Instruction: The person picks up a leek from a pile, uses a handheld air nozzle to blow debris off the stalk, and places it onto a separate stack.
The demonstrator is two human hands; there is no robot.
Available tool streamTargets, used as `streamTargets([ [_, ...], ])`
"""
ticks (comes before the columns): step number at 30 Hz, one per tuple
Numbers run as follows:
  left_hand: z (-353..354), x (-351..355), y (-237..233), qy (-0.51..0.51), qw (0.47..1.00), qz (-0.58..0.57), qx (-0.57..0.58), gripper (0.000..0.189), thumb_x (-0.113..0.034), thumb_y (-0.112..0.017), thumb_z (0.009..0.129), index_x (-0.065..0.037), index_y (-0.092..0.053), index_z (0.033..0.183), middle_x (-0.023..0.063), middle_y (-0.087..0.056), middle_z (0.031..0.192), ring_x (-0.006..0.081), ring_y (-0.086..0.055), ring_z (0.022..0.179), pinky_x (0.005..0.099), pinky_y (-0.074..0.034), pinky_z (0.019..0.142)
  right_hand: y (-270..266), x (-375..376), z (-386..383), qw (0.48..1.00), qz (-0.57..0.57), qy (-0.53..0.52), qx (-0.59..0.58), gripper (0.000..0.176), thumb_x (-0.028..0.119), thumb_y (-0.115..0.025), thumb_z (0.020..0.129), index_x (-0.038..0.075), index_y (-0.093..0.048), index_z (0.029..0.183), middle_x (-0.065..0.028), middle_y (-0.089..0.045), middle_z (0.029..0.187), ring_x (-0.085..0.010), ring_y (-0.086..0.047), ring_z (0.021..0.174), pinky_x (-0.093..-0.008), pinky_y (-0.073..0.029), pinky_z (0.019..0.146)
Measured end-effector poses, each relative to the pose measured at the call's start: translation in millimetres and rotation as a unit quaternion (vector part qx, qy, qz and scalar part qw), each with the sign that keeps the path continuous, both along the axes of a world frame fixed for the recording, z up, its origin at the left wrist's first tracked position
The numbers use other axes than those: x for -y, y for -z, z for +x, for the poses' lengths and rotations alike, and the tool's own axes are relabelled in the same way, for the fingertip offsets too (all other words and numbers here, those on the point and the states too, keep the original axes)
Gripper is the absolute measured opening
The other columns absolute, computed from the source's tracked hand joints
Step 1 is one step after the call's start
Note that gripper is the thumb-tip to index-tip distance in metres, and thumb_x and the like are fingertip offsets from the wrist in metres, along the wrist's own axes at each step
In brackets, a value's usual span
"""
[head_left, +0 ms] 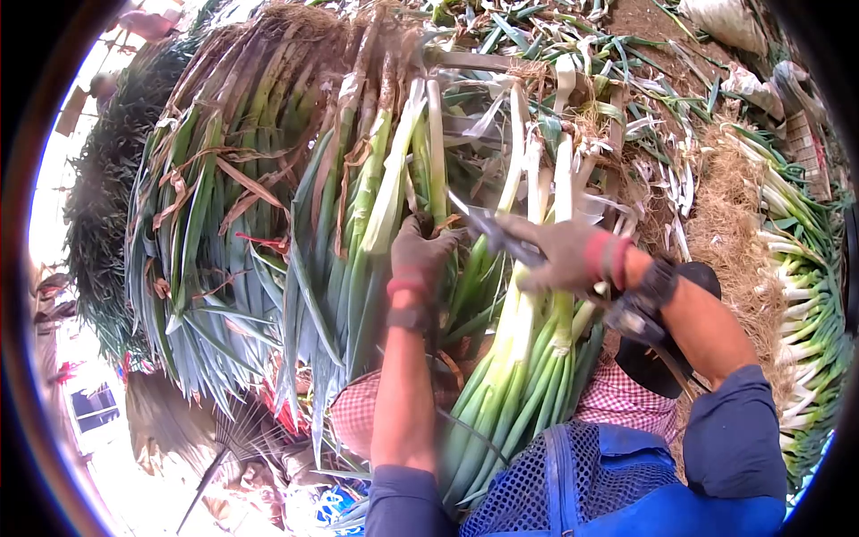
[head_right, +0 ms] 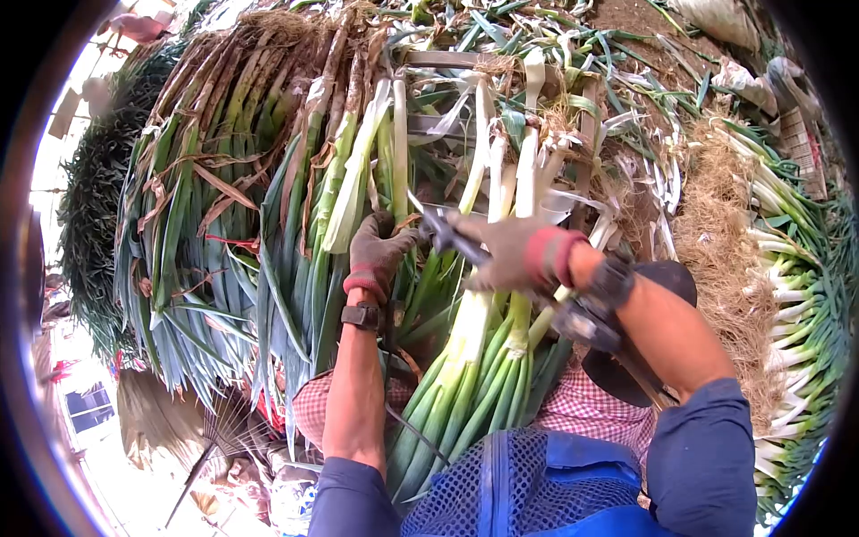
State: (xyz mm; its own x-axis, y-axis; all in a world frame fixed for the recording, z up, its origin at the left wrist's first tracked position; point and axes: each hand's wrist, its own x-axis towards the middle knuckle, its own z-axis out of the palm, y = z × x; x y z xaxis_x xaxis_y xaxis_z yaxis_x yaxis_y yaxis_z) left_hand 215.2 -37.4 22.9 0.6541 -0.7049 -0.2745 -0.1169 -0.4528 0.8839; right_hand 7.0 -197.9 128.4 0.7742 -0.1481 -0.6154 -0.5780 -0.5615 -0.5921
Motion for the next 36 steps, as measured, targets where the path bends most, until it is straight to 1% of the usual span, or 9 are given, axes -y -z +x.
streamTargets([
  [3, 5, 2, 11, 0.008, 0.999, 0.048, 0.009, 0.059, -0.017, -0.095, 0.083, 0.007, -0.069, 0.129, 0.0152, -0.078, 0.115, 0.0219, -0.073, 0.101, 0.0339, -0.059, 0.093, -22, -20, -22, 0.998, 0.056, -0.032, -0.027, 0.105, 0.046, -0.077, 0.091, 0.021, -0.022, 0.177, -0.0193, -0.077, 0.101, -0.0332, -0.077, 0.090, -0.0440, -0.061, 0.088],
  [8, -2, -1, 2, 0.012, 0.999, 0.050, -0.013, 0.058, -0.015, -0.095, 0.082, 0.007, -0.069, 0.130, 0.0147, -0.079, 0.115, 0.0211, -0.074, 0.100, 0.0331, -0.059, 0.092, -6, -17, 2, 0.998, -0.054, 0.018, -0.033, 0.104, 0.045, -0.075, 0.089, 0.019, -0.024, 0.176, -0.0200, -0.076, 0.096, -0.0348, -0.077, 0.090, -0.0448, -0.060, 0.087],
  [18, 0, 9, -3, 0.038, 0.994, 0.102, 0.021, 0.054, -0.017, -0.092, 0.084, 0.005, -0.071, 0.128, 0.0133, -0.081, 0.111, 0.0177, -0.074, 0.096, 0.0322, -0.059, 0.089, 46, 69, 93, 0.974, -0.190, 0.107, 0.060, 0.101, 0.043, -0.079, 0.090, 0.015, -0.029, 0.173, -0.0244, -0.077, 0.121, -0.0418, -0.076, 0.106, -0.0484, -0.058, 0.097],
  [26, -22, 14, 8, 0.112, 0.985, 0.085, -0.099, 0.043, -0.007, -0.089, 0.085, -0.001, -0.075, 0.125, 0.0034, -0.080, 0.107, 0.0097, -0.070, 0.091, 0.0270, -0.058, 0.082, 2, 2, -9, 0.998, -0.058, 0.012, 0.005, 0.104, 0.044, -0.079, 0.090, 0.021, -0.025, 0.176, -0.0278, -0.076, 0.109, -0.0443, -0.076, 0.102, -0.0483, -0.059, 0.095],
  [28, -44, 15, 17, 0.175, 0.980, 0.054, -0.077, 0.040, -0.027, -0.083, 0.085, -0.010, -0.077, 0.121, 0.0087, -0.082, 0.096, 0.0195, -0.074, 0.080, 0.0359, -0.059, 0.075, 0, -6, -36, 0.997, -0.074, -0.022, 0.021, 0.108, 0.049, -0.078, 0.088, 0.016, -0.025, 0.175, -0.0215, -0.077, 0.101, -0.0402, -0.077, 0.098, -0.0472, -0.058, 0.092],
  [32, -94, 15, -21, 0.246, 0.967, 0.072, -0.001, 0.053, -0.028, -0.083, 0.081, -0.009, -0.078, 0.131, 0.0166, -0.081, 0.099, 0.0297, -0.079, 0.089, 0.0394, -0.062, 0.082, -10, 1, -53, 0.987, -0.143, 0.059, 0.035, 0.108, 0.049, -0.080, 0.086, 0.015, -0.028, 0.175, -0.0240, -0.077, 0.100, -0.0423, -0.076, 0.100, -0.0487, -0.058, 0.093],
  [34, -110, 17, -36, 0.327, 0.936, 0.040, -0.122, 0.048, -0.029, -0.083, 0.080, -0.008, -0.080, 0.123, 0.0170, -0.080, 0.099, 0.0321, -0.078, 0.088, 0.0404, -0.062, 0.083, -7, 2, -58, 0.988, -0.128, 0.048, 0.076, 0.106, 0.048, -0.081, 0.087, 0.017, -0.029, 0.174, -0.0262, -0.076, 0.101, -0.0432, -0.076, 0.100, -0.0497, -0.059, 0.094],
  [35, -108, 21, -70, 0.421, 0.899, 0.090, 0.086, 0.034, -0.014, -0.091, 0.079, -0.002, -0.079, 0.108, 0.0117, -0.076, 0.108, 0.0274, -0.074, 0.096, 0.0379, -0.059, 0.086, -15, 0, -54, 0.991, -0.119, 0.045, 0.048, 0.106, 0.048, -0.082, 0.087, 0.017, -0.031, 0.174, -0.0294, -0.076, 0.103, -0.0443, -0.076, 0.102, -0.0503, -0.059, 0.096],
  [36, -100, 22, -68, 0.420, 0.899, 0.092, 0.088, 0.034, -0.014, -0.091, 0.079, -0.002, -0.079, 0.108, 0.0117, -0.076, 0.108, 0.0274, -0.074, 0.096, 0.0379, -0.059, 0.086, -14, 2, -53, 0.991, -0.118, 0.045, 0.051, 0.106, 0.048, -0.082, 0.087, 0.017, -0.031, 0.174, -0.0294, -0.076, 0.103, -0.0443, -0.076, 0.102, -0.0503, -0.059, 0.096],
])
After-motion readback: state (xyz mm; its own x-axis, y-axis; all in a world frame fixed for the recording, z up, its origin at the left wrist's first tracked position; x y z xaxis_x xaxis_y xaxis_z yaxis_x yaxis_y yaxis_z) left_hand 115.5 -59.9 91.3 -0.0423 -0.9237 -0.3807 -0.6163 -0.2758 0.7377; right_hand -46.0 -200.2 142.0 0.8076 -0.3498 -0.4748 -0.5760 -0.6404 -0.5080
